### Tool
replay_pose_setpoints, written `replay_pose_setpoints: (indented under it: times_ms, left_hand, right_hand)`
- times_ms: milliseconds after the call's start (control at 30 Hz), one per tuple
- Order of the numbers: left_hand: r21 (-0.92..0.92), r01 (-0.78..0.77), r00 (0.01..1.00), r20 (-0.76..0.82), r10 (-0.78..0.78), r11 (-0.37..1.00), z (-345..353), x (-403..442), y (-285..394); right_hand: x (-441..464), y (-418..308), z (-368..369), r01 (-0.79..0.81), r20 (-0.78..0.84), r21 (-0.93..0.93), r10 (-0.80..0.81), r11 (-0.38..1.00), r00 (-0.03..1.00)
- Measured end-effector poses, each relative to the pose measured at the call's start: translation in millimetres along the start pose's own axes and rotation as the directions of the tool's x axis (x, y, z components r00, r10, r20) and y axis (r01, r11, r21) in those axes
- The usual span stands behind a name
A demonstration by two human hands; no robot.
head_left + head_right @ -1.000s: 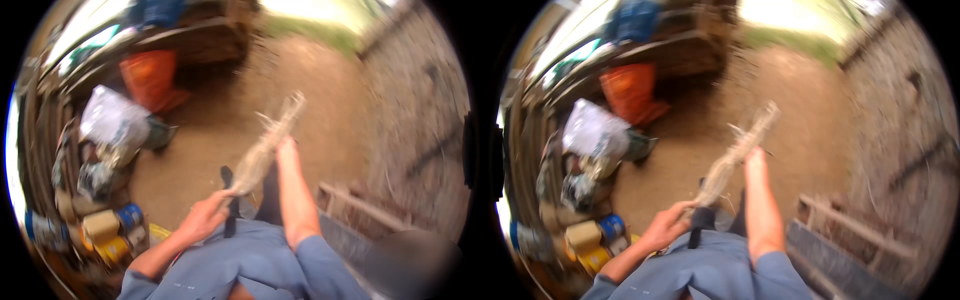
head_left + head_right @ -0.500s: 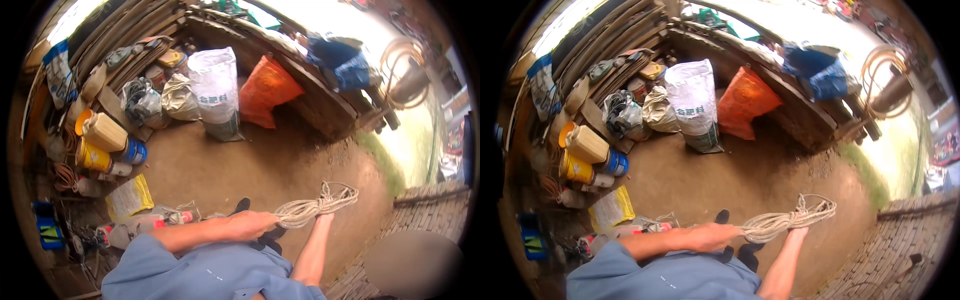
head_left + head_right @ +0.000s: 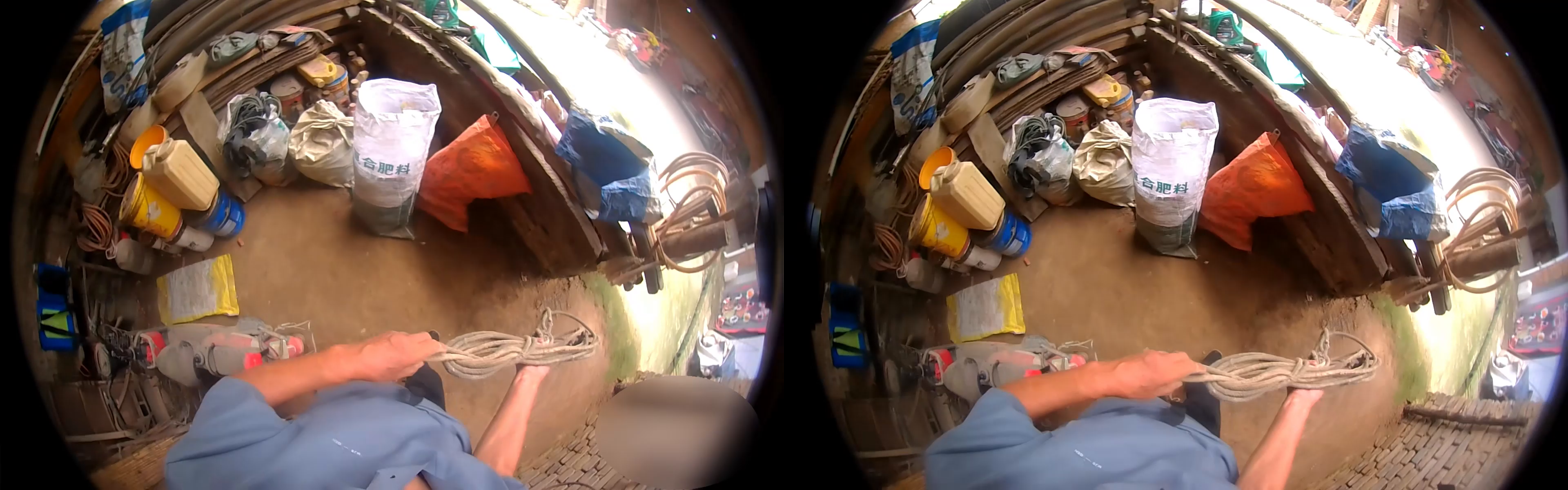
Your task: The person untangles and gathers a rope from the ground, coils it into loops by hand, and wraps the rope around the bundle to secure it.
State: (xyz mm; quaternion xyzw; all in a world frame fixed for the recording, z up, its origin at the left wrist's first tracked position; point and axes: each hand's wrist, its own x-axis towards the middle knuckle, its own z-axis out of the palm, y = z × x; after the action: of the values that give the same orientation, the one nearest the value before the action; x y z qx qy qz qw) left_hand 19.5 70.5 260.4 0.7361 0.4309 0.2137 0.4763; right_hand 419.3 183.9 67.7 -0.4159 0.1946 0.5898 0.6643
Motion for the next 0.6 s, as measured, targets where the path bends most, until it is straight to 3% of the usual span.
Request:
replay_pose_setpoints:
  times_ms: [167,267,400,533,600]
  left_hand:
    - [0.100,0.058,0.985,-0.169,-0.040,0.993,-13.7,-6.5,-4.7]
    - [0.148,0.112,0.963,-0.261,-0.070,0.983,-28.6,-14.8,-9.4]
    - [0.216,0.218,0.939,-0.313,-0.144,0.952,-45.0,-41.3,-43.2]
    - [0.162,0.231,0.896,-0.421,-0.145,0.959,-80.4,-71.0,-73.9]
    - [0.162,0.185,0.847,-0.527,-0.073,0.969,-109.0,-87.7,-89.9]
  right_hand:
    - [10.1,41.0,46.2,-0.070,0.025,-0.032,0.071,0.997,0.997]
    - [5.3,71.6,84.0,-0.192,0.089,-0.045,0.195,0.980,0.977]
    - [-9.8,127.5,136.1,-0.191,0.200,-0.119,0.212,0.974,0.956]
    - [-15.5,184.2,179.7,-0.177,0.249,-0.194,0.223,0.965,0.943]
    - [-34.1,221.4,207.2,-0.145,0.284,-0.226,0.207,0.963,0.936]
